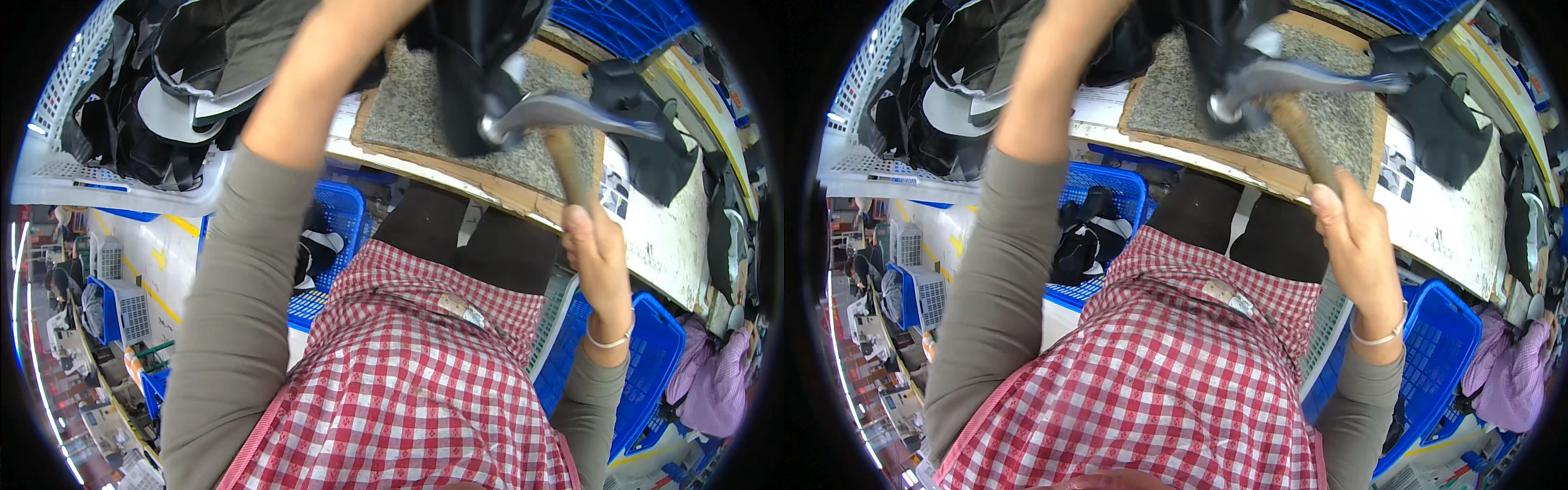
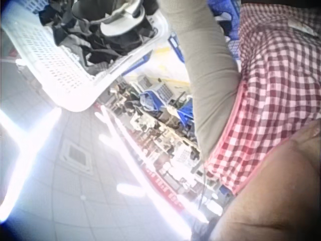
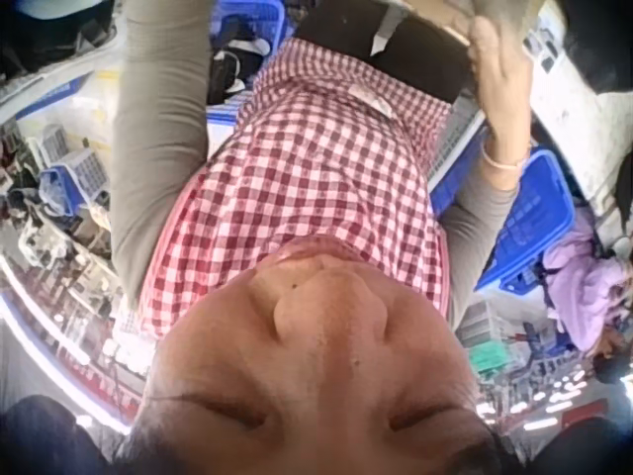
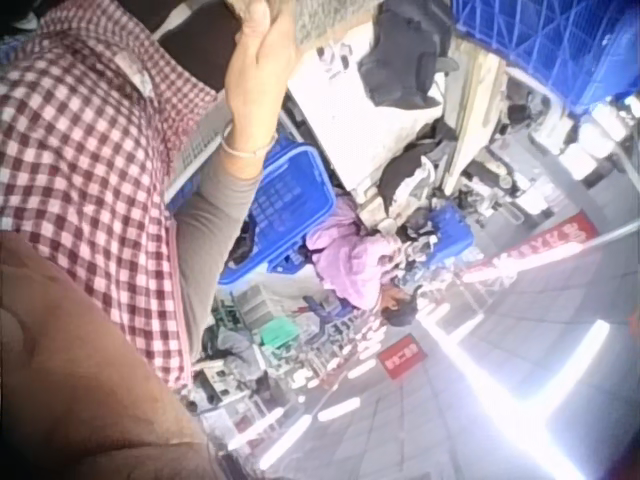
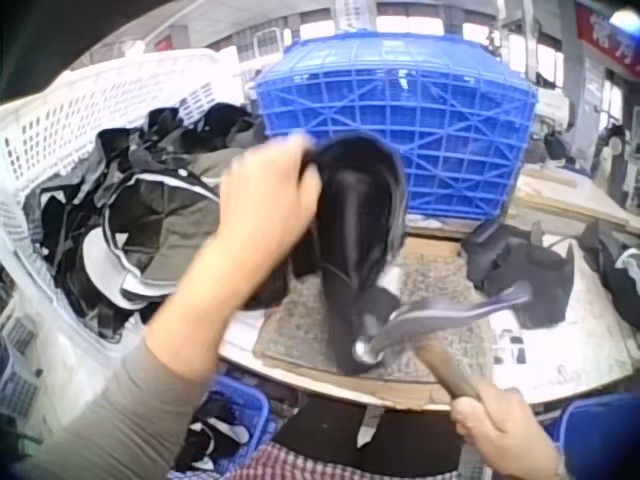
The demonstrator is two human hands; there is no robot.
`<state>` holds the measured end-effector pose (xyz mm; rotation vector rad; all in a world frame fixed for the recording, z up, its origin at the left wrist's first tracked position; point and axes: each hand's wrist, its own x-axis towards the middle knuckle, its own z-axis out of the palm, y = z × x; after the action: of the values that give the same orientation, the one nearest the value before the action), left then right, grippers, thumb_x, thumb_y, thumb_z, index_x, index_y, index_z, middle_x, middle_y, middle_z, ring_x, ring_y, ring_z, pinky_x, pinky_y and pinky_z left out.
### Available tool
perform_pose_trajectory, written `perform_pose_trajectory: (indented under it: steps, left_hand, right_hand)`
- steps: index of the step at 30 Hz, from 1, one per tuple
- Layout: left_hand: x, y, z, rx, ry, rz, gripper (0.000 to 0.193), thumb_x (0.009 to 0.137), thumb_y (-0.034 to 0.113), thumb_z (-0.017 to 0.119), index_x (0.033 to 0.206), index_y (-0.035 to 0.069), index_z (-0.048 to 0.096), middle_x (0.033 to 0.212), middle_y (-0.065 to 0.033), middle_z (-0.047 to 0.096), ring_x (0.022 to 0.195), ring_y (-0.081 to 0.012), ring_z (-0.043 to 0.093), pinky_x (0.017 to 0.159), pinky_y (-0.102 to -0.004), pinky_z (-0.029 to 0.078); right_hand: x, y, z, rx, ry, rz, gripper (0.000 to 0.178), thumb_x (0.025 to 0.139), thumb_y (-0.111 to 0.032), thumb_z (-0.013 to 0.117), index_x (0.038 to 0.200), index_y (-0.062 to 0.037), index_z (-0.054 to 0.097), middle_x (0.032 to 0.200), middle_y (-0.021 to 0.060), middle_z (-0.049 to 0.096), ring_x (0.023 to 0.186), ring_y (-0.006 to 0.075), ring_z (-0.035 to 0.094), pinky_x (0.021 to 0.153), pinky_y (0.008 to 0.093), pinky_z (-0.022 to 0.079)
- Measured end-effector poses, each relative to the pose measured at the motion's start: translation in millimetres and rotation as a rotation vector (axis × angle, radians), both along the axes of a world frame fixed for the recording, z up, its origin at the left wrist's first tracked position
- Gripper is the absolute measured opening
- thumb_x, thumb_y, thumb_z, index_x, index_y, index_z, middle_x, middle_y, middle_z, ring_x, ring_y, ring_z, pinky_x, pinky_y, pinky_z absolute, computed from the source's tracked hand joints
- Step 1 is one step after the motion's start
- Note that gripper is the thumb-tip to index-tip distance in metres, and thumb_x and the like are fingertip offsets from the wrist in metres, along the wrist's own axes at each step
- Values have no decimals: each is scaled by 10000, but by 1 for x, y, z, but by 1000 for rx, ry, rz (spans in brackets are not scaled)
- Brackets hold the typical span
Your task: The person repeatedly picks up black shoe parts from a white basket, places them on a work surface, and uses a hammer-like tool to tap and flatten them. Later, the person uses a small knife to trim edges of the parts. Trimmed pieces are placed into a blue basket.
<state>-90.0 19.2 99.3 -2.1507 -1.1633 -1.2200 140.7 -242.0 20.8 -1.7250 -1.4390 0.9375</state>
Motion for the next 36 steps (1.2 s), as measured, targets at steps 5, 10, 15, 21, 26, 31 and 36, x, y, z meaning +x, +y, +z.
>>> perform_pose_trajectory:
  steps: [5, 10, 15, 21, 26, 31, 36]
  left_hand:
    - [100, -10, 15, 69, 545, -179, 139, 822, 171, 656, 811, 97, 773, 817, -146, 751, 788, -320, 752, 689, -441, 583]
    - [73, -22, -103, -369, 566, -406, 346, 810, 203, 739, 1134, 81, 741, 1155, -173, 683, 1147, -364, 645, 925, -483, 553]
    - [-7, -49, -147, -500, 326, -381, 818, 808, 226, 829, 1526, 105, 457, 1469, -175, 484, 1365, -372, 459, 1122, -491, 404]
    - [31, -27, -104, 93, 491, -419, 413, 832, 189, 661, 1224, 60, 673, 1578, -214, 419, 1458, -439, 360, 1145, -699, 255]
    - [36, -31, -117, -509, 865, -528, 711, 908, 549, 678, 1554, 365, 444, 1177, -111, 662, 1150, -322, 666, 941, -499, 533]
    - [10, -31, -151, -758, 505, -502, 791, 936, 444, 712, 1614, 352, 315, 1268, -181, 650, 1084, -403, 688, 975, -497, 531]
    - [4, 5, -168, -1047, 177, -582, 719, 1008, 533, 596, 1625, 291, 318, 1479, -237, 553, 1366, -393, 539, 1153, -430, 403]
  right_hand:
    - [12, -5, 11, 262, -237, -97, 404, 1083, -338, 556, 1151, 56, 607, 688, 152, 585, 597, 288, 571, 578, 366, 458]
    - [16, 18, -56, 115, -478, -45, 426, 1081, -390, 516, 1073, 30, 588, 731, 286, 636, 734, 500, 650, 628, 545, 496]
    - [6, 3, -114, 135, -667, -51, 439, 1064, -353, 554, 1139, 76, 611, 659, 264, 645, 656, 463, 679, 565, 536, 528]
    - [5, 10, -122, 143, -669, -63, 428, 1063, -334, 561, 1160, 80, 610, 656, 258, 651, 662, 463, 682, 576, 533, 534]
    - [1, 18, -107, 161, -658, -86, 405, 1073, -341, 538, 1104, 58, 601, 662, 259, 650, 658, 471, 671, 576, 540, 527]
    - [9, 27, -74, 152, -681, -8, 378, 1076, -351, 531, 1042, 22, 588, 668, 254, 648, 655, 467, 669, 567, 537, 515]
    - [11, 44, -48, 209, -673, -70, 378, 1071, -356, 539, 1042, 18, 581, 681, 249, 653, 667, 460, 673, 576, 522, 524]
